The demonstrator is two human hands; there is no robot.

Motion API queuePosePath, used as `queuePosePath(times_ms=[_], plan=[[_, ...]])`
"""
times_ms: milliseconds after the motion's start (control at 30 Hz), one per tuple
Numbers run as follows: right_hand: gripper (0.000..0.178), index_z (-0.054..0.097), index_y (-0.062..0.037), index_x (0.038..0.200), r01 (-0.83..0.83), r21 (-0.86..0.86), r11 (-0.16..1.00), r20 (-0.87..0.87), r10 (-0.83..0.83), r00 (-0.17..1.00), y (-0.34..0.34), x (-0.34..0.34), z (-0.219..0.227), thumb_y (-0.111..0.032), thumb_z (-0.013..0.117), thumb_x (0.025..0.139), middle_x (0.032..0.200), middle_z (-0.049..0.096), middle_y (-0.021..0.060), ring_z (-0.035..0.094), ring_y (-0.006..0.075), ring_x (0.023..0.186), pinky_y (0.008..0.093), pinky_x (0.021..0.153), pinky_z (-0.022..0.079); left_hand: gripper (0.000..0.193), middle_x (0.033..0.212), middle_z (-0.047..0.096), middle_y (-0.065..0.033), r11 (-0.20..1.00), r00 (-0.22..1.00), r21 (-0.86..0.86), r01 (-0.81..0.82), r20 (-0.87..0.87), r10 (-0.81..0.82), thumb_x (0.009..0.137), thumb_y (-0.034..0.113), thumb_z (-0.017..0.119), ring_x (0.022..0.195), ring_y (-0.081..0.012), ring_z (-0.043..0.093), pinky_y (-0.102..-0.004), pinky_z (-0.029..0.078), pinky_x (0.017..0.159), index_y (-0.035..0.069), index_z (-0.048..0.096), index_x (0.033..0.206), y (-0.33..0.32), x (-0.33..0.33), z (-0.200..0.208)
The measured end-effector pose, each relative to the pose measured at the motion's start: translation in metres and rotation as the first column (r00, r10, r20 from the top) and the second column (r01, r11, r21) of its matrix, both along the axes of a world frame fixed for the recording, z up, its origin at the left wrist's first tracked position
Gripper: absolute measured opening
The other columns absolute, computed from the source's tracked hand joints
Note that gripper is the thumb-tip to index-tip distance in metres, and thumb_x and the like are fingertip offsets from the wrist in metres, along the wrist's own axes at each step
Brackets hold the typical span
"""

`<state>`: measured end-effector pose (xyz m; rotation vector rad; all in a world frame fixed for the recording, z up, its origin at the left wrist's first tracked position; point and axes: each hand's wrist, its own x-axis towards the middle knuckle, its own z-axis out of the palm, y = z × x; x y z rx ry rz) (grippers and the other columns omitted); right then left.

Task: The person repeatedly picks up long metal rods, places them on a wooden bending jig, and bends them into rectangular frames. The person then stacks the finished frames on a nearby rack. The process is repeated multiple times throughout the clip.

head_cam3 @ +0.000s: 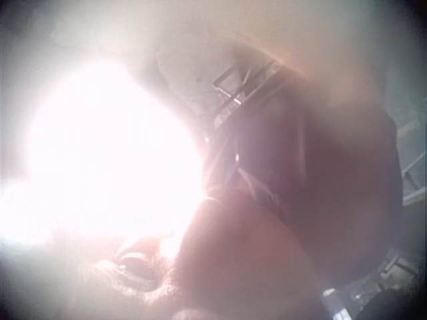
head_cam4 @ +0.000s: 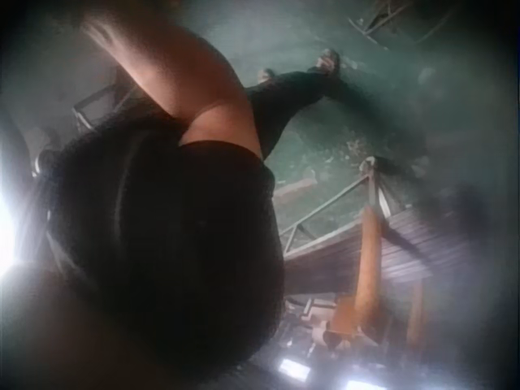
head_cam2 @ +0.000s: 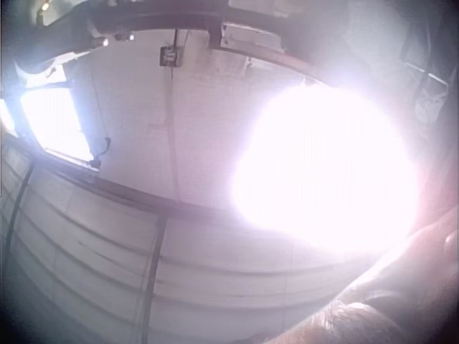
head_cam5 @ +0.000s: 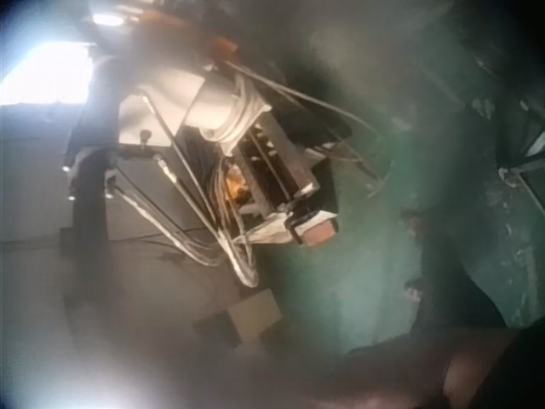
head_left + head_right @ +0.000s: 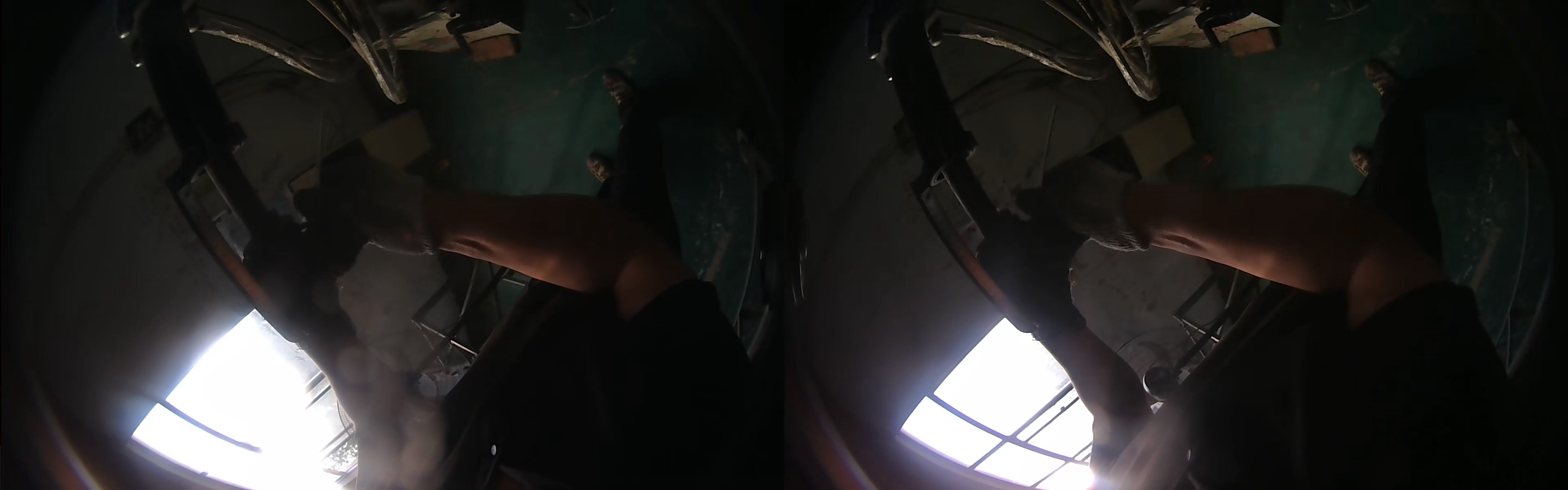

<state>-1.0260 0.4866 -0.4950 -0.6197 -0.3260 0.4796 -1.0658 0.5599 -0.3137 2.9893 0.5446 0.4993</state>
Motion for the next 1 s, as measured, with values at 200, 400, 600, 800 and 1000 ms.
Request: queuePosePath(times_ms=[200,400,600,800,1000], plan=[[0.026,0.075,-0.0036,0.113,0.384,-0.144,0.912,0.438,-0.289,0.851,0.03,0.019,-0.01,-0.028,0.067,0.112,0.103,0.076,0.0117,0.073,0.0217,0.091,0.0361,0.082,0.058,0.019,0.105,0.076,-0.009,0.53,0.911,0.742,0.41,-0.301,-0.283,0.098,0.021,0.08,0.097,-0.0253,0.075,-0.034,0.061,0.083,0.006,0.077,0.109,0.006,0.004,-0.005],[0.029,0.076,-0.0044,0.109,-0.028,0.067,0.997,0.049,0.024,0.999,-0.021,0.011,0.014,-0.032,0.068,0.112,0.098,0.076,0.0111,0.073,0.0189,0.088,0.0354,0.079,0.057,0.018,0.107,0.076,-0.0084,0.699,0.941,0.631,0.337,-0.213,-0.263,0.102,0.02,0.078,0.097,-0.0234,0.077,-0.0325,0.062,0.082,0.005,0.077,0.113,0.001,-0.009,-0.005],[0.031,0.077,-0.0041,0.107,-0.191,-0.016,0.981,0.176,0.191,0.966,-0.047,0.046,0.008,-0.035,0.071,0.109,0.092,0.075,0.0083,0.072,0.0158,0.085,0.0342,0.078,0.056,0.018,0.096,0.075,-0.008,0.92,0.934,0.159,0.358,-0.067,-0.352,0.107,0.021,0.07,0.088,-0.0203,0.074,-0.0315,0.059,0.072,0.004,0.075,0.109,-0.011,0.008,-0.011],[0.035,0.074,-0.0053,0.1,-0.292,0.115,0.95,-0.309,0.313,0.898,-0.035,0.076,0.027,-0.036,0.064,0.112,0.078,0.066,0.0062,0.062,0.0168,0.067,0.034,0.062,0.048,0.042,0.078,0.068,-0.0088,0.265,0.999,-0.964,-0.037,-0.036,0.008,0.116,0.037,0.049,0.06,-0.0185,0.065,-0.0346,0.053,0.049,0.001,0.069,0.107,-0.007,0.015,0.002],[0.036,0.043,-0.0183,0.08,-0.236,0.299,0.925,-0.627,0.377,0.682,-0.047,0.119,0.054,-0.026,0.046,0.115,0.068,0.039,-0.0043,0.035,0.0092,0.054,0.031,0.048,0.032,0.039,0.081,0.069,-0.0091,0.223,0.98,-0.972,-0.078,-0.034,0.195,0.117,0.035,0.047,0.068,-0.0184,0.068,-0.0317,0.055,0.054,0.0,0.066,0.117,-0.054,0.026,0.005]])
